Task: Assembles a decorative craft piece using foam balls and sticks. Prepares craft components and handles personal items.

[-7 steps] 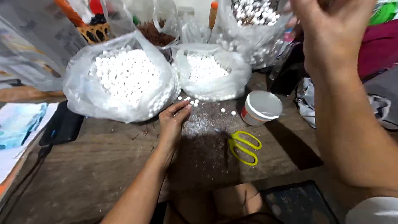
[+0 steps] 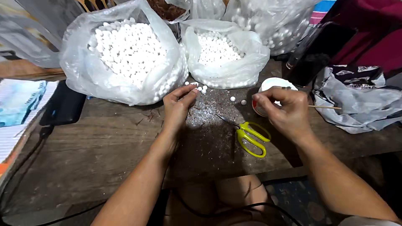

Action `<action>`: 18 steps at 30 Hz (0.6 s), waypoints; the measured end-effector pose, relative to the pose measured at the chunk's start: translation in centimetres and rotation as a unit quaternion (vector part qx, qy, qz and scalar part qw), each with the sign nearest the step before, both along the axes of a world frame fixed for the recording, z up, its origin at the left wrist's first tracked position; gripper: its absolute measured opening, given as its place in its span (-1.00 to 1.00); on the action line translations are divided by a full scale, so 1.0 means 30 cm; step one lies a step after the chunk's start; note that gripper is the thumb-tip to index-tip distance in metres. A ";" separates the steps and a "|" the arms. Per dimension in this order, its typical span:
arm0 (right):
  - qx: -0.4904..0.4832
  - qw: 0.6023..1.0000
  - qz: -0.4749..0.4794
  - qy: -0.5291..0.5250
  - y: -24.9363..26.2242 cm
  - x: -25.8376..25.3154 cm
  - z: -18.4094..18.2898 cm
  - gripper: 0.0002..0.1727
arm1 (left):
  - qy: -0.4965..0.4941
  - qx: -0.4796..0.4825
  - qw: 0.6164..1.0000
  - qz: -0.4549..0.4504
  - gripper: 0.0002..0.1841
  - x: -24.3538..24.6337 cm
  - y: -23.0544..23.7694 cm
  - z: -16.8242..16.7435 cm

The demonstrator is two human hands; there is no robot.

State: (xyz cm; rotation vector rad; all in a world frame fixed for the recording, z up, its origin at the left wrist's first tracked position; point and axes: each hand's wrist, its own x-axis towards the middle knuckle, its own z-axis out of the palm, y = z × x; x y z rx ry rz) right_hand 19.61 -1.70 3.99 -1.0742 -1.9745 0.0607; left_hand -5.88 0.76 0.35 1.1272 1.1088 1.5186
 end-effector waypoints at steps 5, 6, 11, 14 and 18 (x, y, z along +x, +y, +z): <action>0.061 0.997 -0.013 -0.046 -0.072 -0.013 -0.032 -0.81 | 0.000 -0.002 1.000 -0.010 -0.84 -0.001 0.001 0.007; 0.062 0.997 -0.015 -0.051 -0.079 -0.014 -0.030 -0.81 | 0.000 -0.002 1.000 -0.010 -0.84 -0.002 0.000 0.007; 0.003 0.997 0.045 -0.055 -0.085 -0.071 -0.046 -0.74 | 0.020 0.002 1.000 -0.020 -0.84 0.002 -0.017 0.001; 0.015 0.995 0.087 -0.044 -0.065 -0.152 -0.035 -0.67 | 0.004 -0.006 1.000 -0.017 -0.84 0.013 -0.007 0.003; 0.036 0.993 0.111 -0.019 -0.002 -0.260 0.061 -0.59 | -0.003 -0.007 1.000 -0.016 -0.83 0.006 0.005 -0.003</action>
